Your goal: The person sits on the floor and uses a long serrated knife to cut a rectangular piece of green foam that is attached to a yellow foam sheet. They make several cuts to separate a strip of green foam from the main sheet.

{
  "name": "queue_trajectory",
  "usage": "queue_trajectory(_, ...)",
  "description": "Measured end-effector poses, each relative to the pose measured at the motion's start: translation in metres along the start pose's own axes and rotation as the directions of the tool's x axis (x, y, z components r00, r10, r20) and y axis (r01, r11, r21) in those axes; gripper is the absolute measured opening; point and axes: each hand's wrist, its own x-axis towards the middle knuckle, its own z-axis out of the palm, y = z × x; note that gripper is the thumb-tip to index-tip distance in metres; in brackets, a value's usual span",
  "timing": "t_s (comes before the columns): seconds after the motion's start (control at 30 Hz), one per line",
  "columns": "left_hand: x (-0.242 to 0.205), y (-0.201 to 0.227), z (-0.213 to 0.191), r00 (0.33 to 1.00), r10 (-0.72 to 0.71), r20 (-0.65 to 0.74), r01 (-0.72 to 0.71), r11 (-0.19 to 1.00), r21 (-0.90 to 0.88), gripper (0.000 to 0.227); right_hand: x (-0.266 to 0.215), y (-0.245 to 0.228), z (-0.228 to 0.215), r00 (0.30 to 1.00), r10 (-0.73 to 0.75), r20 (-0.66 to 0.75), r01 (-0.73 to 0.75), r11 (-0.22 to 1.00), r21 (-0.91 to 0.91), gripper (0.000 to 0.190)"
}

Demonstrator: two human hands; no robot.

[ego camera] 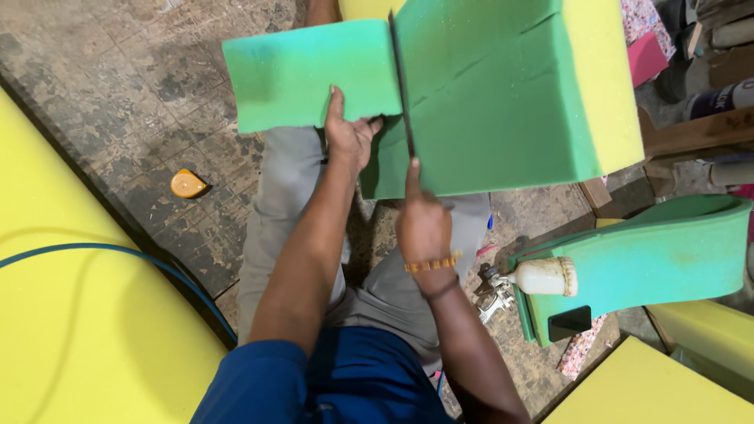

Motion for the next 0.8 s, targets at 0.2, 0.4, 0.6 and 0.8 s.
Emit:
queue_trajectory(0.2, 0.0, -0.006, -0.005, 1.0, 0.018, -0.005, -0.018, 1.0, -0.021, 0.073, 0.007, 0.003, 0.01, 1.0, 0.02, -0.019, -0.02, 0.999, -0.033, 0.071)
queue_trajectory(0.4, -0.002, 0.003, -0.001, 0.998, 0.007, -0.068, -0.009, 1.0, -0.025, 0.068, -0.004, 0.001, 0.006, 0.997, -0.065, -0.05, 0.066, 0.998, 0.012, 0.069)
queue_trajectory(0.6, -0.002, 0.004, -0.005, 0.997, -0.005, -0.071, 0.0, 0.998, -0.068, 0.066, -0.005, -0.004, 0.011, 1.0, 0.005, 0.005, -0.005, 1.0, -0.027, 0.066)
queue_trajectory(0.8, -0.004, 0.006, -0.002, 1.0, 0.009, -0.03, -0.012, 0.995, -0.099, 0.069, 0.006, -0.001, 0.01, 0.999, -0.024, -0.038, 0.025, 0.999, 0.022, 0.065)
